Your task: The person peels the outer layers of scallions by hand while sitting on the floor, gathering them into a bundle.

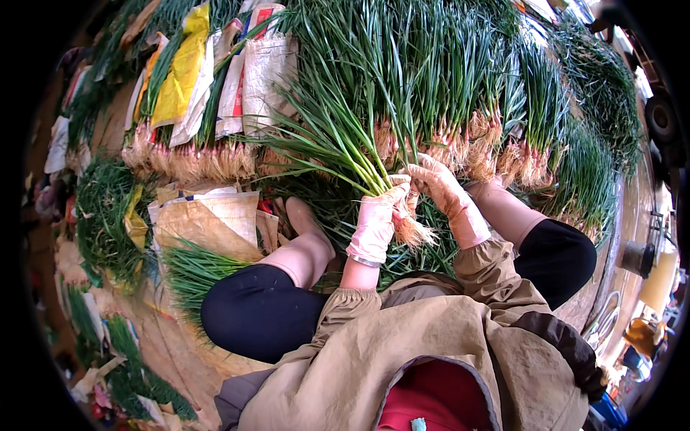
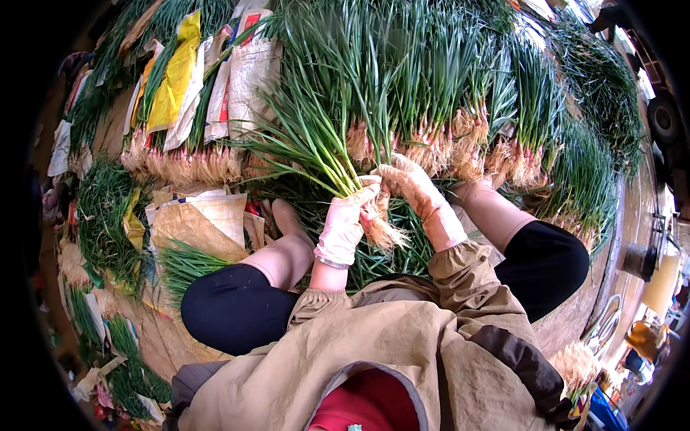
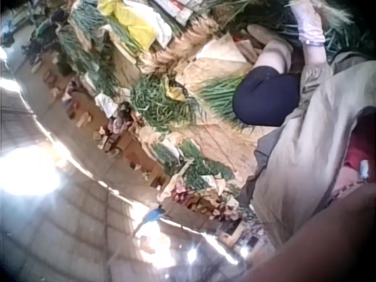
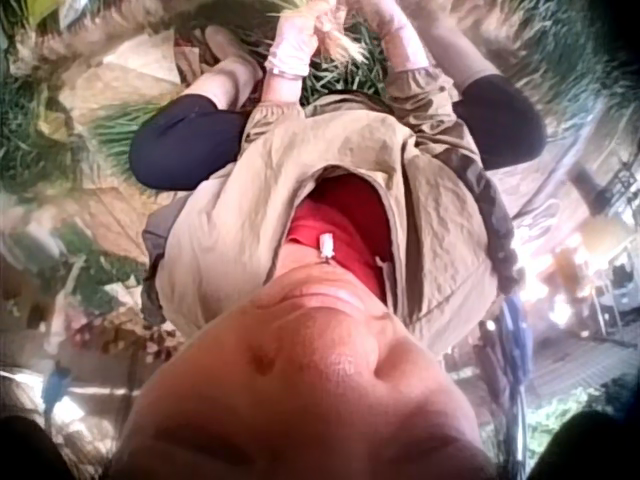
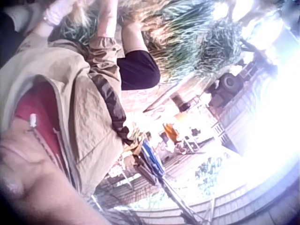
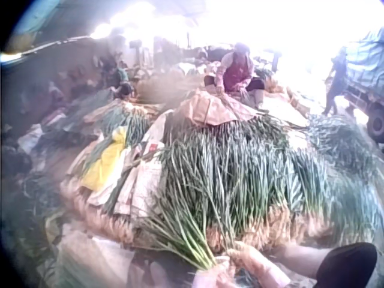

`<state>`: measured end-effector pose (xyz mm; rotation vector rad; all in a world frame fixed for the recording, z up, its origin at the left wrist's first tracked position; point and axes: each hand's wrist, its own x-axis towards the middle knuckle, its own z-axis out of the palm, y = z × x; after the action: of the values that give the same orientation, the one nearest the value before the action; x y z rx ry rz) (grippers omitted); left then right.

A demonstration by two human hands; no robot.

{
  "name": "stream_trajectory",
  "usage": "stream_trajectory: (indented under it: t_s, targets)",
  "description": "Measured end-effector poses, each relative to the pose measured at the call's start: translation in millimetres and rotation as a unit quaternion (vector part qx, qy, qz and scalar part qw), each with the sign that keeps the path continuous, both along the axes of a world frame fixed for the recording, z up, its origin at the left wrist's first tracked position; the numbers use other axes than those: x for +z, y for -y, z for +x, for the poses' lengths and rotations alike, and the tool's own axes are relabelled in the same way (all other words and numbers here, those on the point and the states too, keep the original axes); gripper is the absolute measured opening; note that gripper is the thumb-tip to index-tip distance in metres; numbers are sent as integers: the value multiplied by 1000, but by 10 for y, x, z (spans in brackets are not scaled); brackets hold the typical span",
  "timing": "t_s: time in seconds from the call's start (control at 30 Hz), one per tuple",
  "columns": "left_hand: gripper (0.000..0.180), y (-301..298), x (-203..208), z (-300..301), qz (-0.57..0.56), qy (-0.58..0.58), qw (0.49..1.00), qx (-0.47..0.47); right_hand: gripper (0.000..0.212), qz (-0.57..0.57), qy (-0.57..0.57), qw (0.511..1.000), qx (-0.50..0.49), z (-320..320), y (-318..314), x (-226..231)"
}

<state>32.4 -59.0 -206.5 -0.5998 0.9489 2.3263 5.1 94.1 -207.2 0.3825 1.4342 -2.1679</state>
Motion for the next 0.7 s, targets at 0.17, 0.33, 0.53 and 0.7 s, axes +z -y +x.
stream_trajectory:
  t_s: [0.17, 0.33, 0.53, 0.7]
  targets:
    - [16, -93, 69, 30, -71, 1, 997, 19, 31, -10, -28, 1000, -8, 87, 82, 67]
    - [13, 3, 2, 68, -157, 8, 987, 36, 37, 157, -52, 986, -31, -82, 333, 200]
    - [8, -148, -4, 51, -279, -36, 959, 25, 32, 454, -154, 877, -10, -140, 256, -263]
    - [10, -115, -149, 65, -281, -101, 953, 49, 33, 603, -219, 766, 51, -47, 346, -122]
